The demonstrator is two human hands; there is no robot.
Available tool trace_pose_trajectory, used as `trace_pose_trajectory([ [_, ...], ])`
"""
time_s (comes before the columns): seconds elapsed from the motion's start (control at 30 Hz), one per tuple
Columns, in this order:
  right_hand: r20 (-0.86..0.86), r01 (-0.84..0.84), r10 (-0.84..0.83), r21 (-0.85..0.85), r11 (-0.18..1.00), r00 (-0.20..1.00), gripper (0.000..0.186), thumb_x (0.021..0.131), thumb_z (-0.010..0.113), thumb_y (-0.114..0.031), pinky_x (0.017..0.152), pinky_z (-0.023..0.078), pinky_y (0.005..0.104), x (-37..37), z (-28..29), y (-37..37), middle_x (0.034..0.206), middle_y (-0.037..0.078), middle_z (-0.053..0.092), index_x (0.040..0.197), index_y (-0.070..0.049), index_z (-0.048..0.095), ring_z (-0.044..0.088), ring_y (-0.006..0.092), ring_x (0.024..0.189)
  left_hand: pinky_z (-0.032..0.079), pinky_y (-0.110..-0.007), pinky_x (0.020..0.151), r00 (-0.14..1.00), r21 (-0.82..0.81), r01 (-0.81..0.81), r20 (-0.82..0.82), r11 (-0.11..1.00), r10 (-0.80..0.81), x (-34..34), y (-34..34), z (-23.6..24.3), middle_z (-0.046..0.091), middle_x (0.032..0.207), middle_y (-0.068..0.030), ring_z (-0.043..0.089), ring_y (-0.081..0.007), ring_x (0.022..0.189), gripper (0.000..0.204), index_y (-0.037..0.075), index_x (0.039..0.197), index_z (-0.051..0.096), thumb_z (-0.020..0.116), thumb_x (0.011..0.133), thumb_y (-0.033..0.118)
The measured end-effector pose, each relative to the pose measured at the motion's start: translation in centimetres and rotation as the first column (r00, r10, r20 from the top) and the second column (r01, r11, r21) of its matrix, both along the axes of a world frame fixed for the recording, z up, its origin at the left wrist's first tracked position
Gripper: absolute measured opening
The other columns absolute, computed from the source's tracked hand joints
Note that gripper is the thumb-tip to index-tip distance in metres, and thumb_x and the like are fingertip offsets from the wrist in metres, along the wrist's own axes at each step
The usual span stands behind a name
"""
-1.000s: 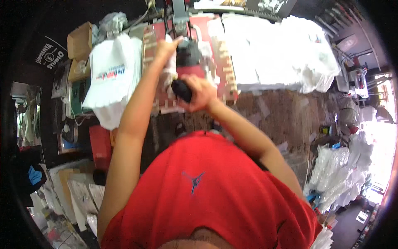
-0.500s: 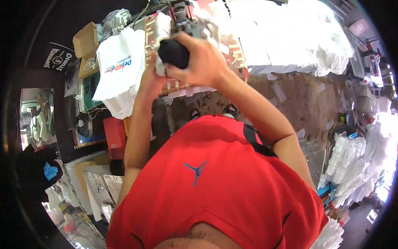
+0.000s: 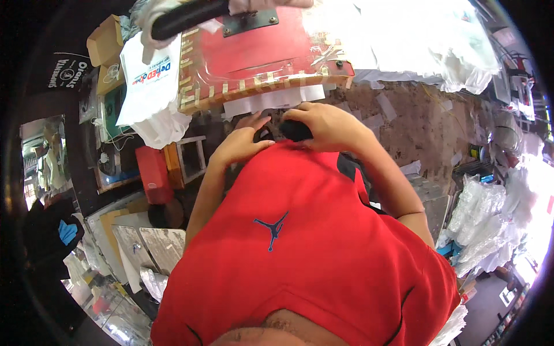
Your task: The person places t-shirts onto a flat surface, smooths the fabric with their hands, and uses a screen printing frame to apply a design. They repeatedly load new shirts, lower the frame, and move the completed shirts to a stack.
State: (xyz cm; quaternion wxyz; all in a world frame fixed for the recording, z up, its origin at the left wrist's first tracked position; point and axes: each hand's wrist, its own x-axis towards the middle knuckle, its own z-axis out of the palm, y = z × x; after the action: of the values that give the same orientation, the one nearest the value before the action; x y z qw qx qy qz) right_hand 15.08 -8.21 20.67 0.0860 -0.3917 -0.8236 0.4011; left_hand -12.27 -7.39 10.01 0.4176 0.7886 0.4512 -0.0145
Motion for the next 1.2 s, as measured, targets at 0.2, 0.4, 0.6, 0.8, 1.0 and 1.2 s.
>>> trace_pose_trajectory([
  [0.2,0.135,0.132,-0.13,-0.006,0.991,0.982,0.053,0.089,0.07,-0.033,0.092,0.051,0.0477,-0.3,-4.1,-2.2,0.108,0.023,0.064,0.136,-0.013,0.057,0.062,0.0423,0.103,0.024,-0.048,0.122,0.982,0.196,0.137,-0.158,0.971,-0.107,3.3,2.7,-2.2,0.023,0.165,-0.0159,0.022,-0.0418,0.15,0.08,0.015,0.153,0.042,0.069,0.087,0.053],
  [0.4,0.101,0.094,-0.074,-0.212,0.973,0.992,0.05,0.087,0.068,-0.036,0.097,0.049,0.0454,1.6,-2.5,-1.0,0.115,0.025,0.067,0.131,-0.01,0.062,0.062,0.0425,0.109,0.024,-0.056,0.121,0.958,0.237,0.123,-0.283,0.964,-0.053,4.1,4.5,-2.9,0.022,0.166,-0.0139,0.02,-0.0452,0.15,0.086,0.017,0.153,0.04,0.073,0.083,0.054],
  [0.6,-0.045,0.19,-0.222,-0.374,0.908,0.974,0.053,0.084,0.072,-0.031,0.097,0.049,0.037,1.8,-5.8,-0.8,0.123,0.018,0.067,0.13,-0.006,0.062,0.066,0.0282,0.11,0.032,-0.062,0.115,0.932,0.151,0.072,-0.361,0.986,-0.013,3.9,5.2,-4.4,0.018,0.167,-0.0133,0.016,-0.0512,0.149,0.096,0.021,0.157,0.035,0.076,0.078,0.058],
  [0.8,-0.233,0.19,-0.346,-0.508,0.84,0.909,0.048,0.082,0.076,-0.026,0.091,0.052,0.0358,1.4,-10.7,-0.7,0.108,0.015,0.07,0.122,-0.003,0.065,0.067,0.0224,0.1,0.03,-0.069,0.112,0.937,0.142,0.081,-0.348,0.987,-0.027,3.5,5.5,-5.8,0.012,0.169,-0.0116,0.014,-0.0483,0.151,0.096,0.027,0.159,0.029,0.074,0.08,0.06],
  [1.0,-0.272,0.474,-0.485,-0.108,0.874,0.831,0.048,0.077,0.081,-0.022,0.093,0.052,0.0387,-3.3,-11.3,3.3,0.111,0.017,0.068,0.119,-0.004,0.065,0.067,0.0301,0.103,0.029,-0.072,0.111,0.931,0.102,0.067,-0.363,0.993,-0.026,3.5,5.6,-5.4,0.009,0.169,-0.0115,0.011,-0.0477,0.152,0.095,0.027,0.159,0.029,0.072,0.081,0.061],
  [1.2,-0.224,0.494,-0.491,0.685,0.535,0.842,0.041,0.078,0.081,-0.023,0.087,0.05,0.051,-4.4,-13.7,13.6,0.109,0.018,0.069,0.114,-0.01,0.068,0.063,0.0413,0.102,0.027,-0.077,0.108,0.944,0.047,0.038,-0.331,0.998,-0.02,3.5,5.9,-5.0,0.014,0.168,-0.0142,0.012,-0.0507,0.151,0.096,0.024,0.158,0.033,0.075,0.078,0.059],
])
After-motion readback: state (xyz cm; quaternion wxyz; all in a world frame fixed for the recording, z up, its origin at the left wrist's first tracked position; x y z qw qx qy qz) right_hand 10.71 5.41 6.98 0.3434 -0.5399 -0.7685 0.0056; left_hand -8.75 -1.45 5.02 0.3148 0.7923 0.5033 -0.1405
